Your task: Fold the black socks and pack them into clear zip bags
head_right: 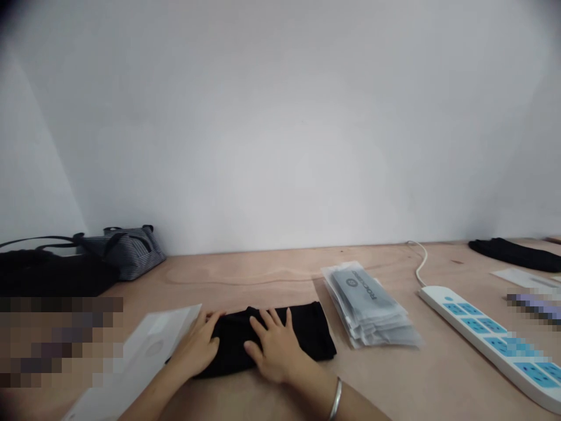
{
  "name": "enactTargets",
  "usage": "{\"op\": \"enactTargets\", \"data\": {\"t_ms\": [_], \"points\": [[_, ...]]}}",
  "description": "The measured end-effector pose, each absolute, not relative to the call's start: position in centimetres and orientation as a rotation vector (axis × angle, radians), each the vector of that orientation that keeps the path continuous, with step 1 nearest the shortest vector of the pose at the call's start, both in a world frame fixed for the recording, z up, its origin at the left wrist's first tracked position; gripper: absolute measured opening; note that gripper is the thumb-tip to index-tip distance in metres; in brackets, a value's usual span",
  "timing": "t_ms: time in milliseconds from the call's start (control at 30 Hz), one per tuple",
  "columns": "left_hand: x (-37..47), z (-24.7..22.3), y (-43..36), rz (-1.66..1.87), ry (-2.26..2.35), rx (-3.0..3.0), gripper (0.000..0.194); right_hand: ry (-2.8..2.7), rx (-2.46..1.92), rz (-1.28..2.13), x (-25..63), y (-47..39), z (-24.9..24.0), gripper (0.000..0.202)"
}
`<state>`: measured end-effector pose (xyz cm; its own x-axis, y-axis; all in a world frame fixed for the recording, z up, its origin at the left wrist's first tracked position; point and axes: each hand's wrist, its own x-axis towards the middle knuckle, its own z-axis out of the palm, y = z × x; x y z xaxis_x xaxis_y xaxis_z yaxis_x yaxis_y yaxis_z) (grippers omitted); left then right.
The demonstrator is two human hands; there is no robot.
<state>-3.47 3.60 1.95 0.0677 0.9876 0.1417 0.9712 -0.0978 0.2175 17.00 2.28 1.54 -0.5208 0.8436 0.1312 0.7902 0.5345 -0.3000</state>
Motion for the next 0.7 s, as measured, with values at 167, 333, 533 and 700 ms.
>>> {"op": "enactTargets", "data": {"t_ms": [167, 333, 533, 700], "points": [[-3.7, 1.7, 3.7, 0.433, 2.099, 2.134, 0.058, -2.584, -1.395, 0.438, 16.5, 2.6, 0.2, 0.062], [-4.8, 2.2, 3.4, 0.46, 2.024, 2.003, 0.054, -2.586, -1.404, 0.463, 18.2, 3.2, 0.1, 0.063], [-6.0, 3.1, 3.4, 0.691, 1.796, 1.938, 0.045, -2.57, -1.441, 0.482, 17.8, 3.6, 0.5, 0.07], [-5.3, 3.3, 4.0, 1.271, 1.684, 1.708, 0.049, -2.547, -1.453, 0.445, 14.2, 3.9, 0.0, 0.071]]}}
